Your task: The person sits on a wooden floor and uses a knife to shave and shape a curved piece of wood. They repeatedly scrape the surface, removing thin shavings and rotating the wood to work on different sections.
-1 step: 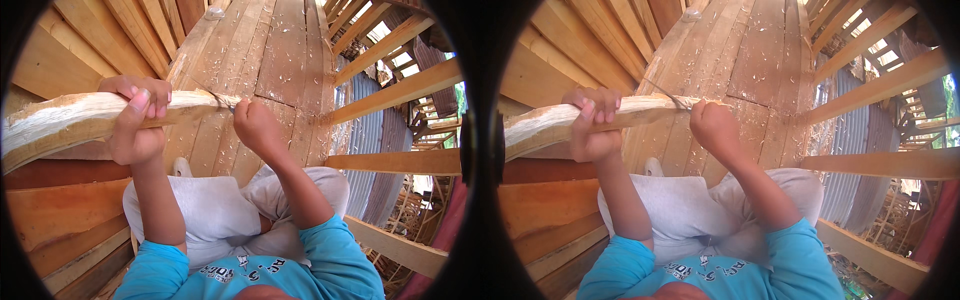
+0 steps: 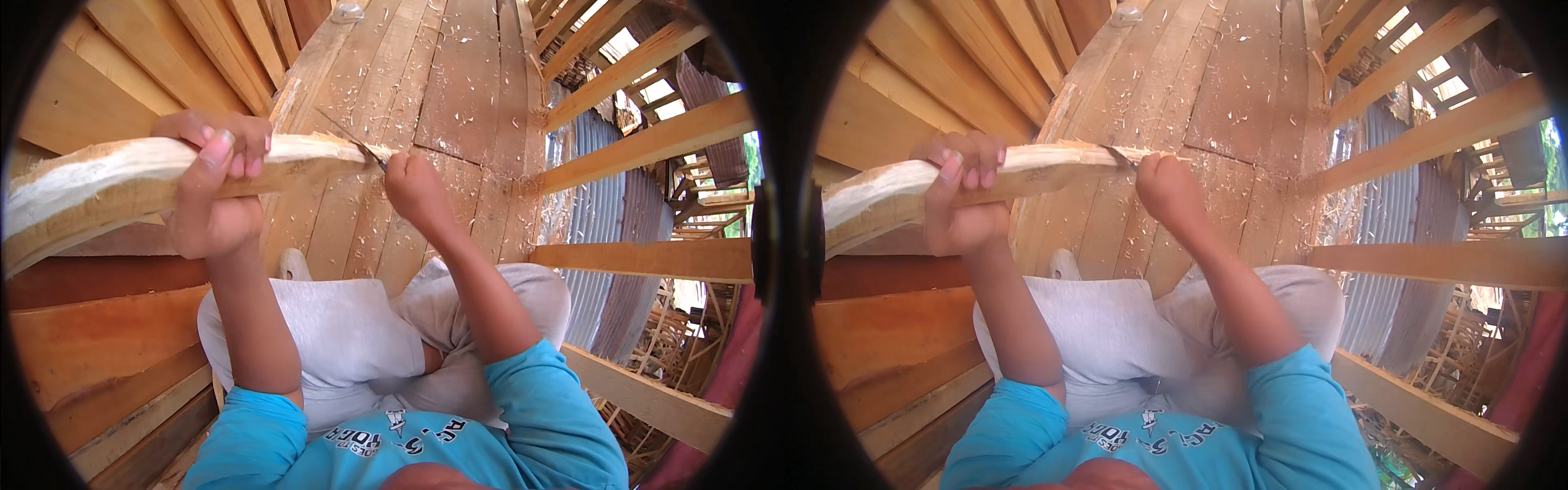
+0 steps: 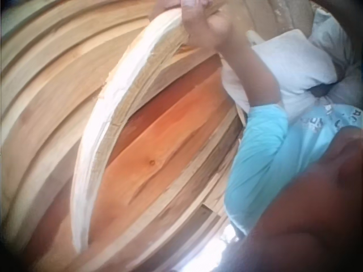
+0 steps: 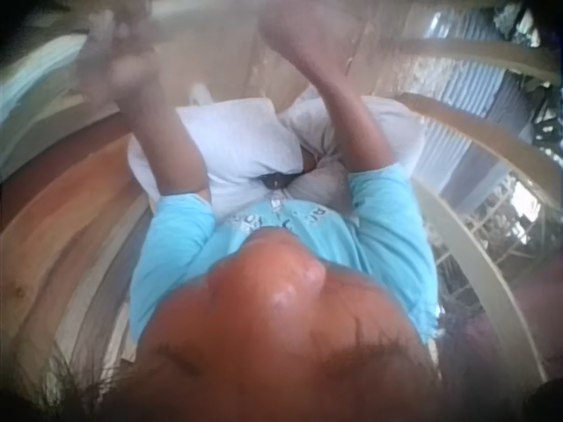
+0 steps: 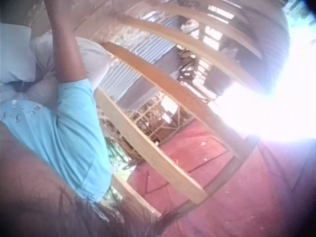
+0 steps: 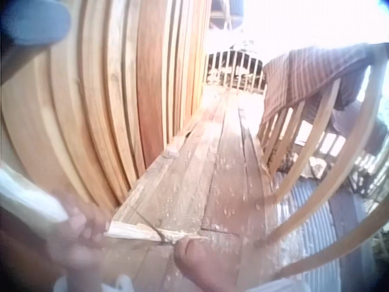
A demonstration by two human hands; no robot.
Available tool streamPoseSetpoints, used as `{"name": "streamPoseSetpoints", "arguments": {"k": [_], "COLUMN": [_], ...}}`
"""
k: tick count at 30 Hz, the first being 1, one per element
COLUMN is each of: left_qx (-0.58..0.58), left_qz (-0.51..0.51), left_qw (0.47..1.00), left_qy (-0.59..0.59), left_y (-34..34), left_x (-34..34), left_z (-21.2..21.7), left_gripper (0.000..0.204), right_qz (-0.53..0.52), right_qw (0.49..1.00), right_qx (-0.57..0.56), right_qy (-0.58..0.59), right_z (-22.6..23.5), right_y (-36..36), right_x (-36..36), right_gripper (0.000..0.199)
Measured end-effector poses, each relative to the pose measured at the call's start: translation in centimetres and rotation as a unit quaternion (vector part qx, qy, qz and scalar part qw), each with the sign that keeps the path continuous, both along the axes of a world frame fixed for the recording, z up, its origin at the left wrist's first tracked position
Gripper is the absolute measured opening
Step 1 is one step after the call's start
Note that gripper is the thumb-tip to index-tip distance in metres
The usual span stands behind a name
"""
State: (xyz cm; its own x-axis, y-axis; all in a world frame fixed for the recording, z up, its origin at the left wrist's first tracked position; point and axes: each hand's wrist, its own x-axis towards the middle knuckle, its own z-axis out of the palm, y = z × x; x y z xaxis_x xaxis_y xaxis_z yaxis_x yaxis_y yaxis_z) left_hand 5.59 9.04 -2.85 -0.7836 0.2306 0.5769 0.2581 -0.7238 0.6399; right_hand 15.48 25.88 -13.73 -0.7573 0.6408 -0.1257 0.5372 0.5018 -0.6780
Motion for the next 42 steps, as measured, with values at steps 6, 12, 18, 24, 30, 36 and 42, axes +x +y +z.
{"name": "streamPoseSetpoints", "arguments": {"k": [6, 12, 18, 24, 30, 36, 42], "left_qx": [0.001, 0.013, -0.009, 0.025, 0.017, -0.002, -0.005], "left_qz": [0.063, 0.065, 0.038, 0.045, 0.059, 0.034, -0.009], "left_qw": [0.998, 0.997, 0.999, 0.995, 0.994, 0.994, 0.993], "left_qy": [-0.021, -0.028, 0.031, 0.086, 0.090, 0.105, 0.118], "left_y": [0.5, 0.6, 0.2, -3.1, -5.0, -4.5, -3.2], "left_x": [-0.5, -0.4, 0.3, -0.8, -1.5, -1.6, -0.9], "left_z": [0.1, 0.0, -0.2, 1.5, 2.1, 1.9, 1.9], "left_gripper": [0.011, 0.011, 0.011, 0.007, 0.002, 0.009, 0.011], "right_qz": [-0.004, -0.030, -0.112, -0.223, -0.113, 0.028, 0.157], "right_qw": [1.000, 0.997, 0.990, 0.969, 0.931, 0.957, 0.961], "right_qx": [-0.011, 0.058, 0.069, 0.058, 0.291, 0.287, 0.223], "right_qy": [-0.019, -0.028, 0.043, -0.087, -0.189, -0.012, 0.036], "right_z": [-2.1, -1.7, -3.1, -9.8, -12.8, -15.9, -15.0], "right_y": [1.3, 1.5, 4.8, 14.2, 12.5, 10.4, 6.1], "right_x": [-0.8, -1.1, -0.9, 2.7, 2.7, 1.1, -0.4], "right_gripper": [0.053, 0.057, 0.065, 0.038, 0.054, 0.051, 0.064]}}
